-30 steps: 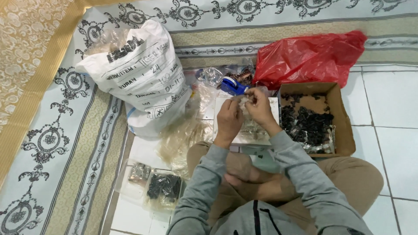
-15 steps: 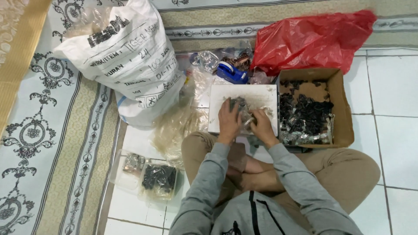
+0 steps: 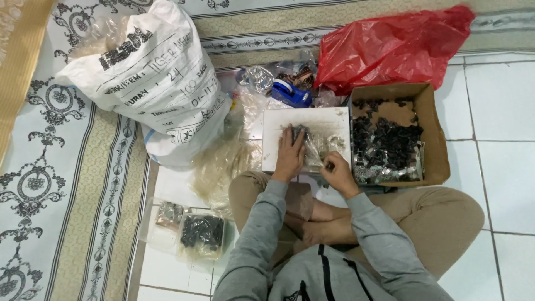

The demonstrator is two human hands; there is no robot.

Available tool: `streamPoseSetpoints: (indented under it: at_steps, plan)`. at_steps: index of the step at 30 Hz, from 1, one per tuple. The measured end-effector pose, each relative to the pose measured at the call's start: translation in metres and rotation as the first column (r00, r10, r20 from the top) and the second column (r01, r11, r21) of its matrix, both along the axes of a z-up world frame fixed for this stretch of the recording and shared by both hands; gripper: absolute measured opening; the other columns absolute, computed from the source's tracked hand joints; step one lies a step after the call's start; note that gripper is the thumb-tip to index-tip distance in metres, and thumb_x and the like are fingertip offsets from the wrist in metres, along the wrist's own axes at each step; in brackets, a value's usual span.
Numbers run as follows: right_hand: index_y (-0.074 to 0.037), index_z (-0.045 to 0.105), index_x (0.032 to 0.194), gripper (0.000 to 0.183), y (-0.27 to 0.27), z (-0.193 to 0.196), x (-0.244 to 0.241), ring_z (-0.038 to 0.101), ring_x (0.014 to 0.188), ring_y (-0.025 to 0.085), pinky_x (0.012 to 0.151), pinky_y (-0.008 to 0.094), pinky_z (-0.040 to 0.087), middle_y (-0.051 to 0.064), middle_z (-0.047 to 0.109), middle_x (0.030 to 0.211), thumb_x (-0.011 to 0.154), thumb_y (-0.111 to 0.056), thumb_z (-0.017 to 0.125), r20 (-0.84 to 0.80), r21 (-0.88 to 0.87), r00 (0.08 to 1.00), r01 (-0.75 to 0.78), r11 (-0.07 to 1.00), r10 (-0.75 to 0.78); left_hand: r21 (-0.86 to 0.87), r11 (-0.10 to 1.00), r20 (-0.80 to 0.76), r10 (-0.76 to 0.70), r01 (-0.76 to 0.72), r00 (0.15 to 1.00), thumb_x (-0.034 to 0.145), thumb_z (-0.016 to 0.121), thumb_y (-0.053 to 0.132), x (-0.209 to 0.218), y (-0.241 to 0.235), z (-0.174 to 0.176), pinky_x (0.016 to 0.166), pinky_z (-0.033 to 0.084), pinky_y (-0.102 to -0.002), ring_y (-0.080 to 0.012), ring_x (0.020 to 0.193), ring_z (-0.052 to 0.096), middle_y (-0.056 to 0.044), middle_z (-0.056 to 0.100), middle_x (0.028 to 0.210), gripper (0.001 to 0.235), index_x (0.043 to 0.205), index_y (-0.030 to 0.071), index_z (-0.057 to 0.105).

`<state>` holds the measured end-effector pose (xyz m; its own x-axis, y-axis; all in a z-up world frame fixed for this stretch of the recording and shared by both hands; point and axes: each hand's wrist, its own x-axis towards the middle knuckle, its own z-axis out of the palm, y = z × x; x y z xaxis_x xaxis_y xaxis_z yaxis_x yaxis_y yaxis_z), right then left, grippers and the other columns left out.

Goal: The person sits on the floor and assembles small black plastic components by hand. They pick up individual pieces from a cardboard box, connect them on a white board, and place the assembled units into a plastic bag.

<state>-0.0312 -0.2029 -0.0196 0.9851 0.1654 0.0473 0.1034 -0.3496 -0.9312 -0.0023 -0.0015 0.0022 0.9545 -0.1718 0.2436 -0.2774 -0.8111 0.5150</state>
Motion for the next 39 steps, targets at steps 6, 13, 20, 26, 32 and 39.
streamPoseSetpoints:
  at_steps: [6, 13, 20, 26, 32, 39]
  plan:
    - [-0.005, 0.064, 0.105, 0.024, 0.01, 0.014, -0.005, 0.059, 0.084, 0.022, 0.075, 0.042, 0.053, 0.011, 0.06, 0.087, 0.081, -0.001, 0.066, -0.101, 0.182, 0.993, 0.072, 0.981, -0.054, -0.215, 0.976, 0.197, 0.057, -0.014, 0.979, 0.078, 0.072, 0.018, -0.066, -0.021, -0.009, 0.1, 0.048, -0.049, -0.0368, 0.111, 0.061, -0.015, 0.056, 0.121, 0.045, 0.121, 0.011, 0.064]
    - [-0.003, 0.068, 0.104, 0.018, 0.017, 0.026, -0.007, 0.067, 0.08, 0.032, 0.069, 0.044, 0.055, 0.02, 0.065, 0.083, 0.086, -0.002, 0.064, -0.077, 0.008, 0.99, 0.122, 0.993, -0.121, -0.463, 0.871, -0.047, 0.16, -0.163, 0.986, 0.091, 0.065, 0.008, -0.067, -0.025, -0.049, 0.08, 0.052, -0.038, -0.0255, 0.086, 0.062, -0.003, 0.055, 0.088, 0.009, 0.096, 0.013, 0.059]
    - [-0.002, 0.059, 0.085, 0.005, 0.021, 0.035, -0.011, 0.059, 0.07, 0.029, 0.065, 0.037, 0.051, 0.014, 0.055, 0.074, 0.082, 0.0, 0.061, 0.103, -0.434, 0.99, 0.132, 0.891, -0.097, -0.208, 0.96, -0.192, 0.15, -0.19, 0.97, 0.088, 0.062, -0.002, -0.085, -0.043, -0.034, 0.071, 0.054, -0.043, -0.0332, 0.078, 0.068, -0.014, 0.062, 0.08, 0.016, 0.094, 0.008, 0.051]
    - [-0.003, 0.06, 0.087, 0.01, 0.006, 0.003, -0.005, 0.061, 0.08, 0.041, 0.069, 0.049, 0.05, 0.017, 0.055, 0.083, 0.077, 0.001, 0.062, 0.107, -0.384, 0.993, 0.094, 0.918, -0.057, -0.294, 0.901, -0.505, 0.138, -0.32, 0.852, 0.087, 0.066, 0.02, -0.079, -0.034, 0.013, 0.072, 0.055, -0.046, -0.0372, 0.088, 0.072, -0.019, 0.069, 0.09, 0.025, 0.107, 0.008, 0.057]
    - [-0.007, 0.073, 0.108, 0.031, 0.001, -0.012, 0.001, 0.065, 0.094, 0.04, 0.083, 0.045, 0.054, 0.015, 0.061, 0.098, 0.082, 0.001, 0.056, 0.084, -0.362, 0.996, 0.034, 0.932, -0.004, -0.258, 0.659, -0.664, 0.411, -0.707, 0.625, 0.096, 0.059, 0.051, -0.005, -0.016, 0.069, 0.087, 0.058, -0.053, -0.0421, 0.112, 0.068, -0.032, 0.064, 0.118, 0.067, 0.131, -0.007, 0.053]
    - [-0.006, 0.074, 0.122, 0.046, -0.003, 0.007, -0.005, 0.064, 0.11, 0.046, 0.097, 0.048, 0.052, 0.023, 0.066, 0.112, 0.089, 0.003, 0.043, 0.07, -0.247, 0.997, -0.017, 0.969, 0.036, -0.337, 0.782, -0.576, 0.269, -0.525, 0.772, 0.083, 0.07, 0.012, 0.036, -0.033, 0.043, 0.083, 0.059, -0.053, -0.0472, 0.107, 0.067, -0.034, 0.062, 0.11, 0.05, 0.122, -0.014, 0.053]
